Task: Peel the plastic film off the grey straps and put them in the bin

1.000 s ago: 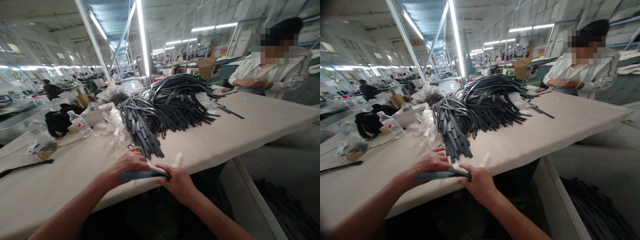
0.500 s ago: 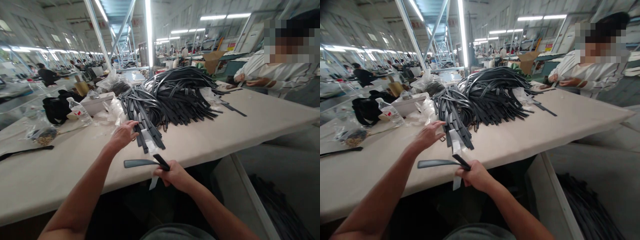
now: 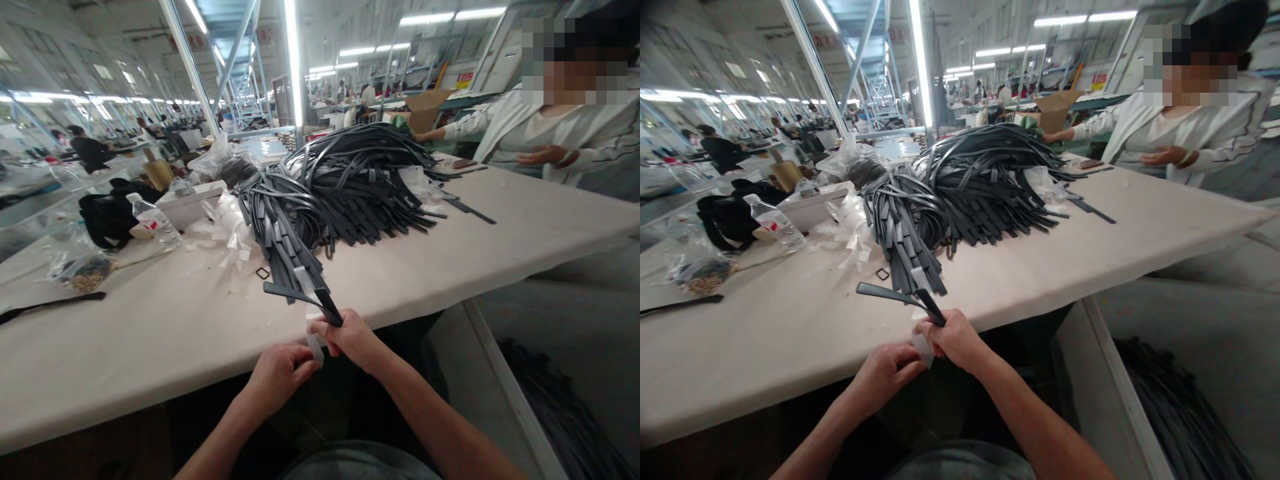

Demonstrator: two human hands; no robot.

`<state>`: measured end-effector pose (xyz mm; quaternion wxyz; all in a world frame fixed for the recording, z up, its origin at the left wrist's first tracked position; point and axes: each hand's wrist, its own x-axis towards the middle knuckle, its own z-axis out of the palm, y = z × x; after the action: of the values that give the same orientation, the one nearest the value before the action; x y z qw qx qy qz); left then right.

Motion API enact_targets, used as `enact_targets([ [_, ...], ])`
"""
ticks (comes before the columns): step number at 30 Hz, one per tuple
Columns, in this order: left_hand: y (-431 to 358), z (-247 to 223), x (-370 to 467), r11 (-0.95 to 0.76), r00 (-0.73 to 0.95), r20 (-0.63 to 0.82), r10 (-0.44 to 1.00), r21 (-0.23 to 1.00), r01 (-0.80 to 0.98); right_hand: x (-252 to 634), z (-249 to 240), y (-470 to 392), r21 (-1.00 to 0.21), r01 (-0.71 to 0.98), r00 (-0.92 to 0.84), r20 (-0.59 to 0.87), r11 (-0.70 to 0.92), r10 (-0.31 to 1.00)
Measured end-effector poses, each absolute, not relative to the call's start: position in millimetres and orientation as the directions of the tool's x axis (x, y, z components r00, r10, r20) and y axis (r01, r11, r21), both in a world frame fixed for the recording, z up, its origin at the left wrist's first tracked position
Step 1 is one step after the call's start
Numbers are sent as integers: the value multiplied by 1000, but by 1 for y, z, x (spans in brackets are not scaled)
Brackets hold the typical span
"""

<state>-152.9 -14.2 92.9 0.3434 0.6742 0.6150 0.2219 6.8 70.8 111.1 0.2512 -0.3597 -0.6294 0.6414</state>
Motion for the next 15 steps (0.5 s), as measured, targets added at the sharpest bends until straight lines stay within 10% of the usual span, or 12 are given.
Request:
enact_targets([
  [15,-17,64,-133,135,33,-160,987,909,394,12,101,65,-992,115,-605,-115,-56,788],
])
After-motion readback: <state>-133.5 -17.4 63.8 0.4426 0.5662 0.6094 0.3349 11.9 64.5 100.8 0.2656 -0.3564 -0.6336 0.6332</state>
